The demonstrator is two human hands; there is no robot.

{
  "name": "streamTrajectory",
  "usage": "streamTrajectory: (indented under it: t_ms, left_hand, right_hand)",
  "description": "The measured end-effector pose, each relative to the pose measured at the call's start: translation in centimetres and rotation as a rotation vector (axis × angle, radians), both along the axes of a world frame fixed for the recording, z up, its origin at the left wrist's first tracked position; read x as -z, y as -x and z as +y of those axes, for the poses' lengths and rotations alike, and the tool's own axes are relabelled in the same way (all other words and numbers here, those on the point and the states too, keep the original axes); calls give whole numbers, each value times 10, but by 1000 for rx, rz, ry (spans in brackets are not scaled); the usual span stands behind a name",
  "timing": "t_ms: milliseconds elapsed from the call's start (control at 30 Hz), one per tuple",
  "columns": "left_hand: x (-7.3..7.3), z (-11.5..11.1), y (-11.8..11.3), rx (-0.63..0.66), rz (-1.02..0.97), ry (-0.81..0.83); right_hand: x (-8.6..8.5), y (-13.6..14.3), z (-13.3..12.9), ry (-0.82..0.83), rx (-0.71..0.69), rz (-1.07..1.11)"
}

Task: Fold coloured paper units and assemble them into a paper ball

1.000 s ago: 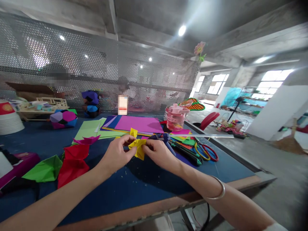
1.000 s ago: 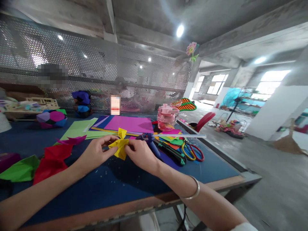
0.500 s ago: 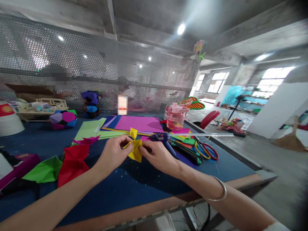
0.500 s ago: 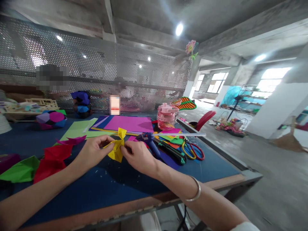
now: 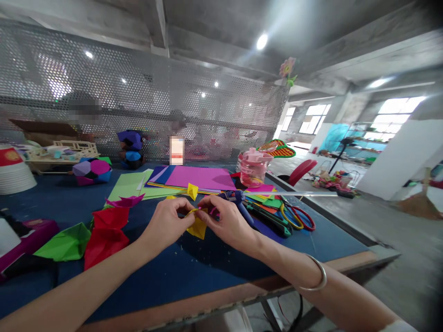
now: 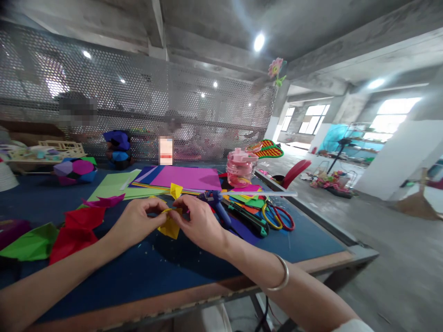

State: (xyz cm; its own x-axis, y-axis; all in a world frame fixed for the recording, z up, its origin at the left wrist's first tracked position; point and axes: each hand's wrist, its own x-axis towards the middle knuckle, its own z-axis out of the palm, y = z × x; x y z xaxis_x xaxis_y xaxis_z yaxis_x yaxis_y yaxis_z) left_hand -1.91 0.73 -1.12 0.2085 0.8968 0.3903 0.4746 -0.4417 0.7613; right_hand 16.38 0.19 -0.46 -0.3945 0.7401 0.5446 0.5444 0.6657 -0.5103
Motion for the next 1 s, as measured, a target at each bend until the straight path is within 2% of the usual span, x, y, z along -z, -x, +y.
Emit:
streamTrajectory:
  t_ms: [133, 333, 567, 1000]
  left_hand:
    - [1, -3, -4, 5, 64, -24]
    - [3, -3, -9, 13, 69, -58]
    - [6, -4, -12, -48, 137, -81]
    - [11, 4, -14, -10, 46, 4]
  right_hand:
    - [3, -1, 2, -137, -18, -45]
    - [4, -2, -2, -286, 47, -158]
    - [6, -1, -2, -262, 72, -211]
    - [6, 1, -4, -258, 98, -261]
